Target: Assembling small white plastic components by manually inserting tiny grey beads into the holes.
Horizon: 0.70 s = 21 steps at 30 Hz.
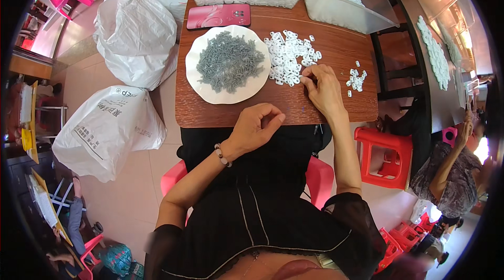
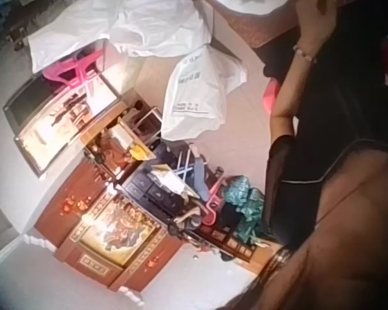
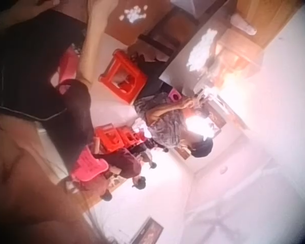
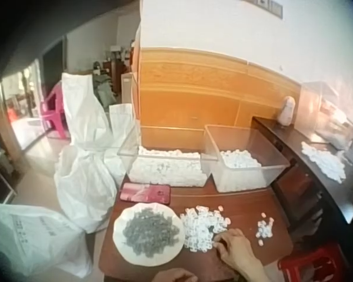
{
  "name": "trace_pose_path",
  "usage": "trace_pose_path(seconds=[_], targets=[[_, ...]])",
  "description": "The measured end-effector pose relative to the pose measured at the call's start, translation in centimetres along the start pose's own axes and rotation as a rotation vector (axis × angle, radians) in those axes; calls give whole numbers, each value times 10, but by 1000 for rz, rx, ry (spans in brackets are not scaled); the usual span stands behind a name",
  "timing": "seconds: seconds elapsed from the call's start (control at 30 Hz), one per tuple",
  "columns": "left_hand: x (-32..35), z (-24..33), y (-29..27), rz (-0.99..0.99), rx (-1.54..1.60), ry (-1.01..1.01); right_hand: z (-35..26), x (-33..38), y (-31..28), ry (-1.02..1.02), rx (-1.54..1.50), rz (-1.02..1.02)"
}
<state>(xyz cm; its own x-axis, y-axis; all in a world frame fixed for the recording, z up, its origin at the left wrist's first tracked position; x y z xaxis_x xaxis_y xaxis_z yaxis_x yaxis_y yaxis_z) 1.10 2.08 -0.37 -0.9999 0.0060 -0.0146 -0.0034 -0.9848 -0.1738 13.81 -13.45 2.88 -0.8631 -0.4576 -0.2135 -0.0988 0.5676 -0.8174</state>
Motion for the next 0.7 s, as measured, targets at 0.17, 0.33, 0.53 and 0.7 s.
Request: trace_pose_path(seconds=[0.17, 0.33, 0.53, 0.7], targets=[[3, 28, -17, 81, -116, 86, 2, 2, 1, 39, 22, -31], [-12, 44, -66, 379, -668, 230, 9, 10, 2, 86, -47, 9], [-34, 18, -94, 360, -947, 189, 10, 15, 2, 85, -44, 32], [-41, 10, -92, 339, -919, 138, 8, 19, 1, 90, -90, 56]])
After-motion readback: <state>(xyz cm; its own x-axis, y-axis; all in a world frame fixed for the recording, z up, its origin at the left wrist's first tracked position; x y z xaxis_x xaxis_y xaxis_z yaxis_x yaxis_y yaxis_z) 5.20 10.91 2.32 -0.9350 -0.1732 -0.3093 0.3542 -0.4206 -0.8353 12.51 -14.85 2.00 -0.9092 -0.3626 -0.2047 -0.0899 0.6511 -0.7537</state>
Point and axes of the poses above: each hand's wrist, its own x-axis away from the middle knuckle, its own y-axis out of the palm, z = x × y, the point moved 5 cm from there along -x, towards the middle knuckle, and after that the axes turned 4 degrees about -x, right-handed, at the moved point
